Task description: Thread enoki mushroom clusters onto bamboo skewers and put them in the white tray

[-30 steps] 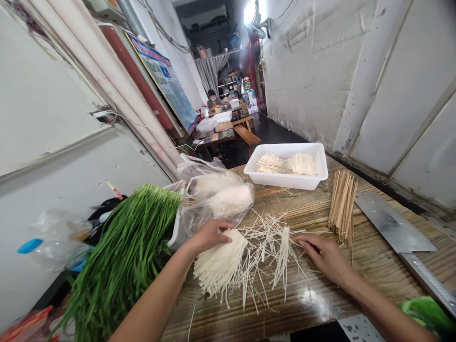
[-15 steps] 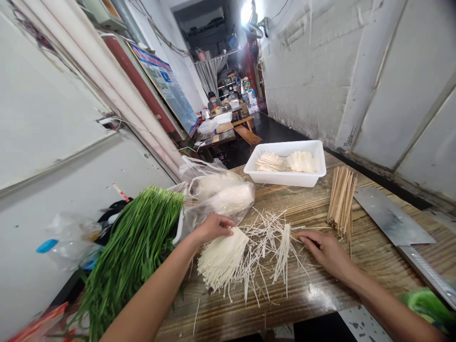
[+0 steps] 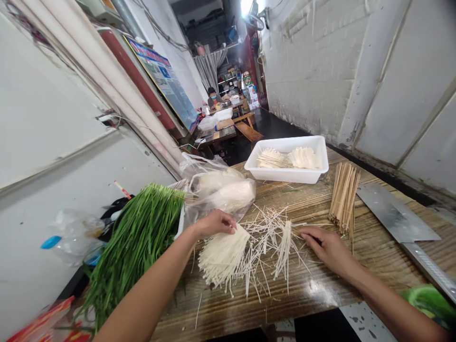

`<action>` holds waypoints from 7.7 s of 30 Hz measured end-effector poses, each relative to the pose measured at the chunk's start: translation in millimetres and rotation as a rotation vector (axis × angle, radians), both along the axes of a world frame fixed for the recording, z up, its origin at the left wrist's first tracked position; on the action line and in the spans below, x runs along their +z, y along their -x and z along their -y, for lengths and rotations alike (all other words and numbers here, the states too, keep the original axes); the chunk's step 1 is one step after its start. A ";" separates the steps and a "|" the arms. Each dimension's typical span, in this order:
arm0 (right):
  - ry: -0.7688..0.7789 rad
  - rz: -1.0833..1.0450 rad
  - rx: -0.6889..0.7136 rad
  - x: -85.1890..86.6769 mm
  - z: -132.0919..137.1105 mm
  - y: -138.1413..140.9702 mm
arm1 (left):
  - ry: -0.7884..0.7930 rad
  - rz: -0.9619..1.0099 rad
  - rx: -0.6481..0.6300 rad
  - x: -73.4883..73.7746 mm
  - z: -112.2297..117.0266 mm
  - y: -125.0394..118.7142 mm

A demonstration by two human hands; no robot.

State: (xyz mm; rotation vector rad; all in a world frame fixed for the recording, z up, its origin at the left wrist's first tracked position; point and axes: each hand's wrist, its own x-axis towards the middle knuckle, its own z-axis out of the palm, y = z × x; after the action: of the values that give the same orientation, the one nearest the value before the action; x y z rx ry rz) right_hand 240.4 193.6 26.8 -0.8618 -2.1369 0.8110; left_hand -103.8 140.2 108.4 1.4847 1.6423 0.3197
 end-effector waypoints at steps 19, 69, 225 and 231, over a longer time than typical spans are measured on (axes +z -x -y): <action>-0.015 0.031 -0.017 -10.6 -4.1 0.0 | 0.100 0.157 0.014 7.3 19.3 11.8; -0.308 0.079 0.258 118.8 57.8 12.7 | -0.166 0.977 0.662 58.0 94.5 -80.1; 0.141 0.152 0.360 108.8 29.0 17.9 | -0.136 0.941 0.487 50.6 78.1 -104.2; 0.176 0.118 0.356 112.8 27.9 15.0 | -0.144 1.005 0.526 53.8 74.9 -111.6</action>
State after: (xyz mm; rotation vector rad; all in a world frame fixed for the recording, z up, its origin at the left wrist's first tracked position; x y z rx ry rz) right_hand 225.4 165.7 139.6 -0.6345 -2.3887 1.1671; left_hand 7.8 65.4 162.3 0.7071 1.1255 1.2611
